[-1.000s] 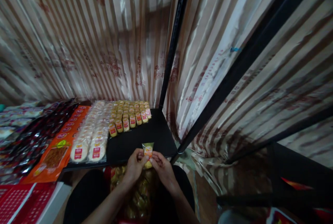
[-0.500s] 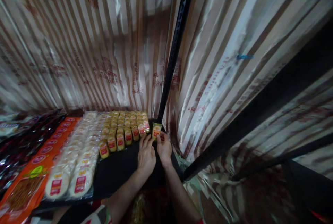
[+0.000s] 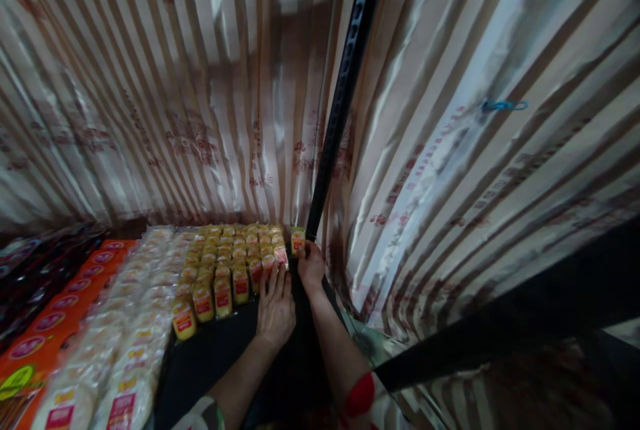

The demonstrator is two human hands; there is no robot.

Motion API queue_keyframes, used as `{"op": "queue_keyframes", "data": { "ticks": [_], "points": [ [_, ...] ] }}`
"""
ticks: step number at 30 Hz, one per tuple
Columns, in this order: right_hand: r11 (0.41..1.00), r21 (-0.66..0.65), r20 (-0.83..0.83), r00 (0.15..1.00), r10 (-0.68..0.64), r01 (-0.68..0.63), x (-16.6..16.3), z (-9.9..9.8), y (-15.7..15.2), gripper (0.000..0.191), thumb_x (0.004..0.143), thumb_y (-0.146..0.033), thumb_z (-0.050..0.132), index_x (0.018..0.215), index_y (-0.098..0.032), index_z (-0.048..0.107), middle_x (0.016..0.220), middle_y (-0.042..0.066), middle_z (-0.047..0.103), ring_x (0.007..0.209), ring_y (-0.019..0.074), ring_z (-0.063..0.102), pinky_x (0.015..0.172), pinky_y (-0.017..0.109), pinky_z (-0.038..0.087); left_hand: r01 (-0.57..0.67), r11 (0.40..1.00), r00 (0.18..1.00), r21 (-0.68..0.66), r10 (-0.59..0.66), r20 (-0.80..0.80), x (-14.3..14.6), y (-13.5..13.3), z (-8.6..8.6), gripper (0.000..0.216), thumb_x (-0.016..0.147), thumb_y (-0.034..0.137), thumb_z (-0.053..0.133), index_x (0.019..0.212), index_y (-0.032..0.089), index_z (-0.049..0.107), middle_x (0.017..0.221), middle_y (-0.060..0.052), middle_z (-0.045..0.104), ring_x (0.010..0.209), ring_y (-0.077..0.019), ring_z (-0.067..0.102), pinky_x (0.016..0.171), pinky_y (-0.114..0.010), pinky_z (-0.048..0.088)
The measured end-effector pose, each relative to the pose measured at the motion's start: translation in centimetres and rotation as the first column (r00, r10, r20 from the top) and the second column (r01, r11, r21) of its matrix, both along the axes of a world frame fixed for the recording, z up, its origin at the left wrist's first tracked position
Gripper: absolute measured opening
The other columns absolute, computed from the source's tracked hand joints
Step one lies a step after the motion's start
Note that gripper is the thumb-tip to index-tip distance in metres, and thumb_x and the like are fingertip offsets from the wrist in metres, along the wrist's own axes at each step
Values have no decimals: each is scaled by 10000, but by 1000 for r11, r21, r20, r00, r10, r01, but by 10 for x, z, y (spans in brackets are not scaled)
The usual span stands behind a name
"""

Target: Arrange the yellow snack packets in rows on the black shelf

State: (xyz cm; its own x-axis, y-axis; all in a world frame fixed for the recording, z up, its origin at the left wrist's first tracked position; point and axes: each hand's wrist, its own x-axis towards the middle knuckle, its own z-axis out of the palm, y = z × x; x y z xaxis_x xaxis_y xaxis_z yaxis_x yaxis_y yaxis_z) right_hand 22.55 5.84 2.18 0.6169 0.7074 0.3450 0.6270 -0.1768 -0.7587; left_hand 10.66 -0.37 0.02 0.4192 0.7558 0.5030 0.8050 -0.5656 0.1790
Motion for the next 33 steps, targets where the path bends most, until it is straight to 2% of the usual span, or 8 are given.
{"op": "queue_keyframes", "data": {
  "ticks": [7,12,19,23,28,33],
  "points": [
    [998,-34,-85,995,53,-56,0,-14,27,266,799,-243,472,1047,-187,551,923,58,671,815,177,618,719,277,430,20,999,1000,-36,-20,-3,1,1,0,458,811,184,403,1253,93,482,1401,-135,389,1345,-266,243,1091,-504,211],
    [995,-70,-41,997,69,-72,-5,-14,30,172,827,-253,437,948,-189,542,858,45,647,757,172,597,694,274,415,26,998,1000,-60,-27,-9,2,3,0,466,818,213,408,1264,90,466,1393,-134,403,1347,-266,236,1101,-500,190],
    [994,-106,59,998,7,-1,-6,-14,30,148,806,-270,473,870,-194,583,874,78,605,860,212,542,777,315,394,44,996,999,-82,-45,-10,1,2,3,475,809,185,406,1274,100,457,1405,-113,392,1359,-277,193,1093,-509,208],
    [996,-61,27,997,70,-68,-6,-18,31,152,808,-270,460,855,-195,585,834,51,616,826,184,545,807,301,386,51,995,999,-82,-52,-5,0,2,5,484,808,182,417,1285,108,448,1410,-111,383,1364,-280,171,1092,-511,213],
    [996,-45,-63,995,76,-79,-4,-21,30,206,802,-288,443,878,-182,602,850,56,646,811,183,573,770,293,412,53,995,999,-79,-53,0,0,1,5,456,808,189,418,1252,108,484,1425,-107,359,1365,-282,170,1093,-508,213],
    [995,84,-129,990,56,-45,-6,-18,22,285,795,-303,416,919,-144,618,888,94,662,829,198,585,804,324,423,75,996,997,-43,-74,15,-1,0,6,471,792,177,433,1256,118,478,1427,-101,357,1368,-276,162,1093,-510,214]
  ]
}}
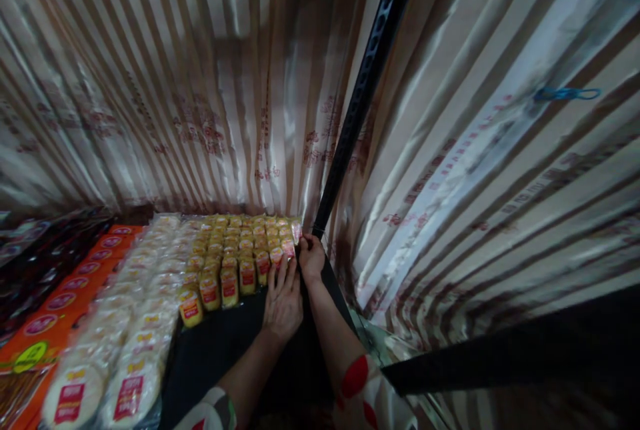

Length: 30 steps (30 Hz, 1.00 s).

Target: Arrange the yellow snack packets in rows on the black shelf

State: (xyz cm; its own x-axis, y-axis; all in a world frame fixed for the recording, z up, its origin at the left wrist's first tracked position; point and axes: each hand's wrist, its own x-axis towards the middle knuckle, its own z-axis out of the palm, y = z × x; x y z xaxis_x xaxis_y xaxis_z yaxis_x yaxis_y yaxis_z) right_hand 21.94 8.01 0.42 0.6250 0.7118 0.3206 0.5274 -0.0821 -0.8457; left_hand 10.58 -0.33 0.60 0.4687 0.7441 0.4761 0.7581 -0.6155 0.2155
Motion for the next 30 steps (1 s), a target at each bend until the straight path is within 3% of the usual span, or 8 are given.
{"op": "queue_keyframes", "data": {
  "ticks": [7,12,18,22,26,30],
  "points": [
    [998,52,-61,997,37,-34,-10,12,-52,331,806,-324,390,963,-135,613,977,118,647,918,213,585,866,354,420,94,996,993,14,-94,64,-5,-6,9,399,804,142,427,1183,123,548,1362,-93,455,1353,-238,224,1107,-460,242],
    [992,34,-121,985,122,-119,-29,8,-104,301,799,-325,415,966,-164,606,985,104,651,935,208,598,879,349,432,128,990,986,-67,-120,112,-17,-31,13,444,770,76,397,1184,128,547,1351,-102,465,1339,-248,261,1044,-470,348],
    [981,-1,-181,965,190,-194,-64,14,-156,262,772,-306,449,929,-184,620,968,80,660,890,187,609,842,318,458,104,976,976,-189,-63,210,-44,-81,17,429,769,87,384,1153,121,572,1226,-117,563,1200,-212,455,1005,-377,425],
    [964,-22,-183,949,257,-265,-93,22,-200,260,793,-305,439,935,-181,618,961,75,658,892,176,599,839,302,452,124,970,952,-210,-56,302,-73,-122,16,398,795,128,362,1120,128,592,1177,-129,578,1124,-214,499,977,-375,441],
    [934,-56,-142,928,344,-354,-118,16,-256,249,830,-298,418,919,-186,622,956,75,651,906,176,587,837,308,449,170,958,926,-229,-76,369,-106,-171,2,365,836,163,329,1070,142,607,1140,-129,581,1068,-203,523,935,-375,453],
    [868,-116,-98,875,475,-484,-135,-9,-303,240,843,-282,415,903,-210,636,921,65,665,905,187,596,841,325,447,241,901,938,-362,-120,325,-139,-213,-22,356,825,157,376,1126,160,567,1136,-115,580,1079,-184,528,907,-331,466]
  ]
}}
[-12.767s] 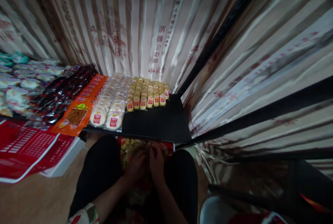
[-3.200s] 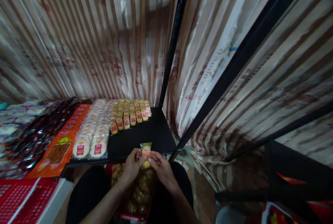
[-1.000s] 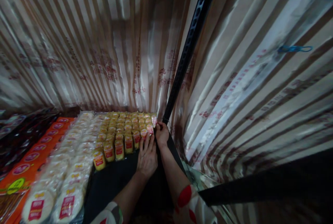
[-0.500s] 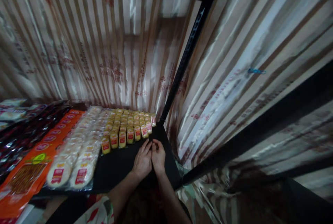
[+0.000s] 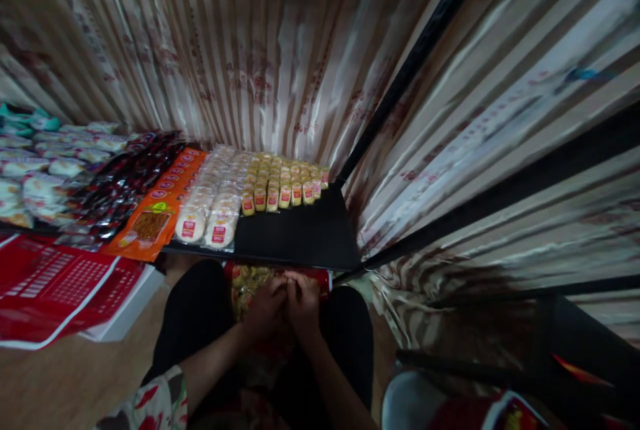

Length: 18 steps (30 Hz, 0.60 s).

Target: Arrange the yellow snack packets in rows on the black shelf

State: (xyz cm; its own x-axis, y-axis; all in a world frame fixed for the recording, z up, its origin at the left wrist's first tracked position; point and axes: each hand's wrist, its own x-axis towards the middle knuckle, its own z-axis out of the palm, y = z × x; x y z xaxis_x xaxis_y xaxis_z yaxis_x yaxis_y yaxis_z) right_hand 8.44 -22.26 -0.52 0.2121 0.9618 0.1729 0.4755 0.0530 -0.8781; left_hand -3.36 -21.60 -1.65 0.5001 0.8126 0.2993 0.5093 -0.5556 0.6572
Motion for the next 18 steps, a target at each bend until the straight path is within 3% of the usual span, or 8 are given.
{"op": "queue_keyframes", "data": {
  "ticks": [3,7,9,13,18],
  "points": [
    [988,-121,41,994,97,-92,-7,-27,-14,225,810,-234,444,903,-221,649,923,64,678,904,204,612,855,345,450,-9,993,992,-114,-5,-126,-18,-13,-21,367,783,107,412,1110,167,567,1169,-106,577,1114,-183,519,938,-324,443],
    [973,-217,205,971,123,-78,-8,-54,-7,270,757,-177,482,975,-176,642,1007,107,662,987,238,589,910,382,428,-329,927,900,-178,252,-355,-30,-2,-42,308,754,80,430,1011,130,593,1246,-151,531,1168,-241,483,963,-393,403],
    [974,-222,311,943,118,-49,-4,-59,3,317,753,-145,461,1023,-138,627,1073,132,637,1055,241,555,949,387,402,-440,878,837,-188,325,-440,-35,12,-47,349,743,80,435,1067,77,566,1257,-184,516,1190,-259,460,984,-399,371],
    [960,-278,428,892,146,-24,6,-60,22,400,751,-95,421,1117,-93,583,1164,160,594,1127,235,513,992,380,363,-519,829,775,-211,351,-526,-44,46,-52,430,750,90,423,1165,35,521,1269,-193,507,1215,-255,428,1032,-361,302],
    [908,-383,426,839,338,-172,10,-64,40,390,811,-126,399,1171,-137,548,1186,133,596,1121,216,528,975,338,364,-548,798,750,-252,335,-570,-48,76,-60,315,754,111,437,988,53,638,1056,-195,636,1061,-284,550,944,-375,373]
  ]
}}
